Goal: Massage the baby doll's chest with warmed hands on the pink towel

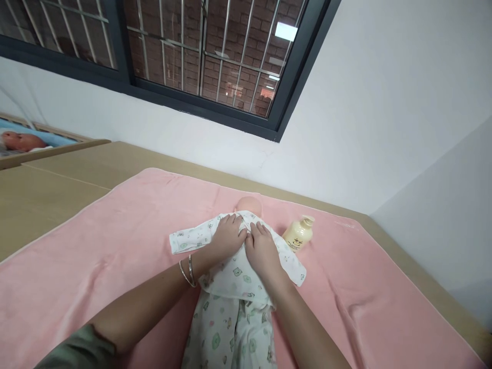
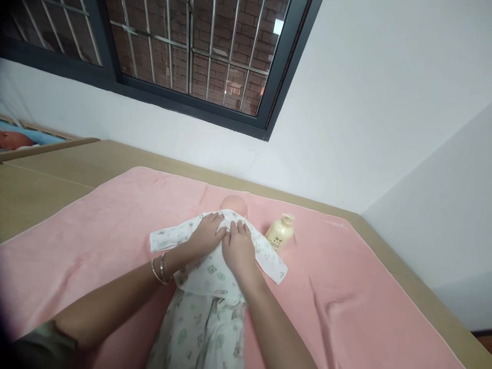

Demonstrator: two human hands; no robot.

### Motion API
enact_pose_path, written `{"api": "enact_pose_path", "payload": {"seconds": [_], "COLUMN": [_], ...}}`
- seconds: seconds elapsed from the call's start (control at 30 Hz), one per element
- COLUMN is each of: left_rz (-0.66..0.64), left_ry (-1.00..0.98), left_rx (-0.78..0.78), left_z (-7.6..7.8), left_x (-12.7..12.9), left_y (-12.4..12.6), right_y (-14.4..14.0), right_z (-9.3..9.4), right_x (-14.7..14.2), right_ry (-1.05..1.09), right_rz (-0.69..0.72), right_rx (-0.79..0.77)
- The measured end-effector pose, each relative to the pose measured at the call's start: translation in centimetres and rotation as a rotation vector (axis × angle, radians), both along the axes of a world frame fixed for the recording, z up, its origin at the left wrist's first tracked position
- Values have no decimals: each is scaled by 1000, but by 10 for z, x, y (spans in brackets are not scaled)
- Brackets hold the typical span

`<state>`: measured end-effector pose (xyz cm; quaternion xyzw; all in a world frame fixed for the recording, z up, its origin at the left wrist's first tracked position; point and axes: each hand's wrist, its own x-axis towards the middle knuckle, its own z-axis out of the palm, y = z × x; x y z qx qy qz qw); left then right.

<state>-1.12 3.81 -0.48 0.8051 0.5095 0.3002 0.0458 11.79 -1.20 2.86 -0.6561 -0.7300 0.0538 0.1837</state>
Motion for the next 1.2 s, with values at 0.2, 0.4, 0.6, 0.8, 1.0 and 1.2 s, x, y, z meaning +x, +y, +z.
{"api": "enact_pose_path", "payload": {"seconds": [0.2, 0.4, 0.6, 0.8, 1.0, 1.2], "left_rz": [150, 98, 13, 85, 89, 18], "left_ry": [94, 92, 18, 67, 128, 28], "left_rx": [101, 83, 7, 66, 75, 47], "left_z": [-3, 0, 2, 0, 0, -2], "left_x": [17, 14, -1, 7, 17, 7], "left_y": [-28, -23, -1, -16, -35, -16], "right_y": [21, 15, -6, 1, 14, 15], "right_z": [-2, -1, 2, 12, 8, 5], "right_x": [30, 22, -5, 10, 27, 23], "right_ry": [207, 132, -59, 124, 187, 151], "right_rz": [56, 14, -27, -6, 14, 29], "right_rx": [-4, 69, 77, 53, 74, 53]}}
